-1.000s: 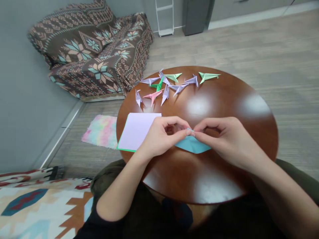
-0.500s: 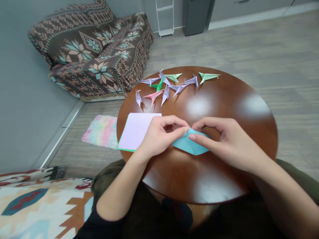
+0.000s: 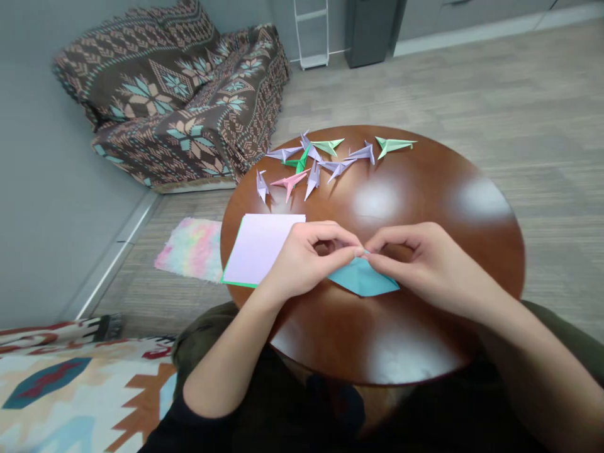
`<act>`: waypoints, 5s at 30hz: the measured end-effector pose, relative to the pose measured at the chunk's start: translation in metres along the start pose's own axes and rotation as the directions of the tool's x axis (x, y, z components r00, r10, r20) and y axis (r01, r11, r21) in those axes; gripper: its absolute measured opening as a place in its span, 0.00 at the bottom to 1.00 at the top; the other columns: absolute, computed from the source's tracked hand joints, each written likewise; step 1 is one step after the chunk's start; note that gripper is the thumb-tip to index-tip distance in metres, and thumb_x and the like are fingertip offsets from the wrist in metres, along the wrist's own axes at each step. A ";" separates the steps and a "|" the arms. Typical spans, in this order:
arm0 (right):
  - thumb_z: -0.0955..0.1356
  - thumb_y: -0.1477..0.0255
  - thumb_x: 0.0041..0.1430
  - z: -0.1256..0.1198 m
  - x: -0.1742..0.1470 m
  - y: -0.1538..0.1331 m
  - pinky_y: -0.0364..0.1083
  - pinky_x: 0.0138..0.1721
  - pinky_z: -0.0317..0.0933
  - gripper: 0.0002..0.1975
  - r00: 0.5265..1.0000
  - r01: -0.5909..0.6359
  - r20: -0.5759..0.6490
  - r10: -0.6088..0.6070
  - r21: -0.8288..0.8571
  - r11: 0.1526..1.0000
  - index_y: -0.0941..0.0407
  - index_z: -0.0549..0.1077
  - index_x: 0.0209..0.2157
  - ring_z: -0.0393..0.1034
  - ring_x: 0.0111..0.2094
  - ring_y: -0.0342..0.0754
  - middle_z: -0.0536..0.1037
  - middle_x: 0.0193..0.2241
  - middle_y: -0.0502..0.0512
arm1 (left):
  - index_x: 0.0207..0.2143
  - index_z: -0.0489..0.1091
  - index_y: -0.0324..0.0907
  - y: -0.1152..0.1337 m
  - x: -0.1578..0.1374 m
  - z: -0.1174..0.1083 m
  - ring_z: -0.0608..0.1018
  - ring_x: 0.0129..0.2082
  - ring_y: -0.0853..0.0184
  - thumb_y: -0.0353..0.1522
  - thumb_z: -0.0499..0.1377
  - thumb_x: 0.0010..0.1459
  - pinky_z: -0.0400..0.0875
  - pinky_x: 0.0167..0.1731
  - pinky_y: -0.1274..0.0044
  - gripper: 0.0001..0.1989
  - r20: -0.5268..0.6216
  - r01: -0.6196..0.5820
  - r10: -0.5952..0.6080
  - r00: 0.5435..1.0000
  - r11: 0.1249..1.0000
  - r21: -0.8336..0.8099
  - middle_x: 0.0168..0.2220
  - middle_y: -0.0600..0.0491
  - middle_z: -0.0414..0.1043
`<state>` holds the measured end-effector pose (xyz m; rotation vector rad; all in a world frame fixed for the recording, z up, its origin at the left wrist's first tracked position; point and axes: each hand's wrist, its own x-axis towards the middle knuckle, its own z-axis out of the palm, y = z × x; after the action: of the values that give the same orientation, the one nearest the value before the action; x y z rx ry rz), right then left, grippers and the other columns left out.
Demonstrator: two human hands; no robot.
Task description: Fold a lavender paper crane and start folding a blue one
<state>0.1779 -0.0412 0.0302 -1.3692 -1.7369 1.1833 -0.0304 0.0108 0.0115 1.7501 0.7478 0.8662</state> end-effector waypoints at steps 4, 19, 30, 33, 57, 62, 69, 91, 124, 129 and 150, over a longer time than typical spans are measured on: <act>0.75 0.69 0.59 0.006 0.004 0.005 0.46 0.37 0.65 0.06 0.995 0.074 -0.078 -0.064 0.125 0.989 0.55 0.81 0.29 0.75 0.34 0.49 0.82 0.31 0.52 | 0.33 0.83 0.40 0.000 0.001 -0.002 0.79 0.32 0.69 0.31 0.69 0.60 0.71 0.34 0.77 0.04 0.015 -0.101 0.100 0.995 0.994 0.041 0.32 0.50 0.81; 0.73 0.70 0.59 0.008 0.007 0.010 0.47 0.33 0.60 0.10 0.999 0.053 0.002 -0.053 0.052 0.997 0.57 0.79 0.25 0.69 0.31 0.47 0.78 0.28 0.52 | 0.33 0.81 0.39 0.001 0.002 -0.001 0.79 0.31 0.69 0.33 0.70 0.58 0.72 0.33 0.79 0.05 0.049 -0.022 0.021 0.999 0.999 0.035 0.33 0.51 0.81; 0.71 0.75 0.56 0.008 0.007 0.007 0.46 0.31 0.57 0.07 0.999 0.001 0.033 -0.001 0.019 1.000 0.58 0.79 0.25 0.65 0.29 0.45 0.76 0.27 0.51 | 0.30 0.82 0.39 0.004 0.000 0.001 0.78 0.28 0.69 0.36 0.72 0.56 0.70 0.29 0.79 0.09 0.029 0.075 -0.075 0.997 0.997 0.014 0.31 0.50 0.81; 0.69 0.76 0.55 0.008 0.007 0.006 0.46 0.30 0.54 0.07 0.997 -0.010 0.080 0.013 -0.038 0.999 0.58 0.77 0.25 0.63 0.28 0.44 0.73 0.25 0.49 | 0.30 0.82 0.38 0.004 0.000 0.001 0.77 0.28 0.69 0.35 0.72 0.55 0.70 0.29 0.79 0.08 0.038 0.081 -0.081 0.996 0.997 0.009 0.31 0.49 0.81; 0.70 0.71 0.56 0.009 0.008 0.004 0.46 0.29 0.52 0.09 0.992 -0.073 0.104 0.077 -0.040 0.997 0.58 0.75 0.23 0.60 0.27 0.44 0.70 0.24 0.48 | 0.28 0.81 0.38 -0.005 0.003 0.001 0.74 0.27 0.71 0.33 0.73 0.48 0.66 0.27 0.79 0.08 -0.018 0.195 -0.202 0.979 0.964 -0.180 0.30 0.52 0.77; 0.70 0.74 0.54 0.009 0.008 0.004 0.46 0.30 0.52 0.08 0.990 -0.069 0.122 0.075 -0.054 0.996 0.57 0.71 0.22 0.59 0.27 0.43 0.68 0.25 0.47 | 0.28 0.80 0.38 -0.003 0.005 -0.003 0.75 0.30 0.69 0.35 0.73 0.51 0.70 0.31 0.79 0.10 -0.134 0.133 -0.159 0.978 0.974 -0.185 0.29 0.52 0.78; 0.71 0.71 0.56 0.005 0.008 0.007 0.45 0.27 0.51 0.10 0.992 -0.090 0.084 0.092 -0.033 0.995 0.57 0.73 0.23 0.59 0.26 0.43 0.68 0.23 0.47 | 0.31 0.77 0.38 0.001 0.003 0.000 0.70 0.25 0.73 0.38 0.74 0.51 0.63 0.26 0.80 0.14 0.094 0.264 -0.252 0.963 0.954 -0.142 0.25 0.56 0.72; 0.70 0.69 0.57 0.004 0.005 0.003 0.47 0.29 0.52 0.08 0.976 -0.135 0.171 0.135 -0.012 0.991 0.57 0.77 0.27 0.60 0.28 0.45 0.71 0.24 0.48 | 0.26 0.74 0.37 0.008 0.001 -0.008 0.70 0.23 0.74 0.26 0.62 0.49 0.64 0.24 0.82 0.00 0.136 0.140 -0.157 0.978 0.982 0.123 0.22 0.56 0.71; 0.70 0.71 0.53 0.004 0.006 0.008 0.46 0.29 0.52 0.06 0.973 -0.155 0.177 0.144 0.047 0.987 0.58 0.78 0.28 0.59 0.27 0.44 0.71 0.24 0.48 | 0.28 0.75 0.37 0.008 0.001 -0.010 0.70 0.22 0.74 0.27 0.65 0.54 0.62 0.23 0.81 0.03 0.120 0.164 -0.171 0.978 0.984 0.067 0.23 0.56 0.72; 0.71 0.69 0.57 0.003 0.007 0.006 0.46 0.26 0.51 0.08 0.956 -0.154 0.244 0.163 -0.056 0.987 0.57 0.74 0.26 0.56 0.25 0.43 0.65 0.22 0.46 | 0.27 0.75 0.37 0.010 0.002 -0.014 0.71 0.23 0.73 0.29 0.66 0.55 0.63 0.24 0.80 0.05 0.105 0.161 -0.171 0.980 0.982 0.096 0.24 0.56 0.72; 0.80 0.70 0.51 0.010 0.010 0.014 0.42 0.25 0.67 0.29 0.956 0.167 -0.281 -0.077 0.309 0.936 0.50 0.69 0.52 0.72 0.29 0.44 0.80 0.36 0.50 | 0.35 0.75 0.38 0.005 0.003 -0.015 0.77 0.24 0.71 0.45 0.69 0.59 0.74 0.26 0.80 0.18 0.034 0.121 -0.117 0.993 0.973 -0.198 0.26 0.55 0.75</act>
<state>0.1719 -0.0335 0.0123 -1.1391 -1.3443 1.1051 -0.0407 0.0196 0.0201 1.5193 0.7178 0.8103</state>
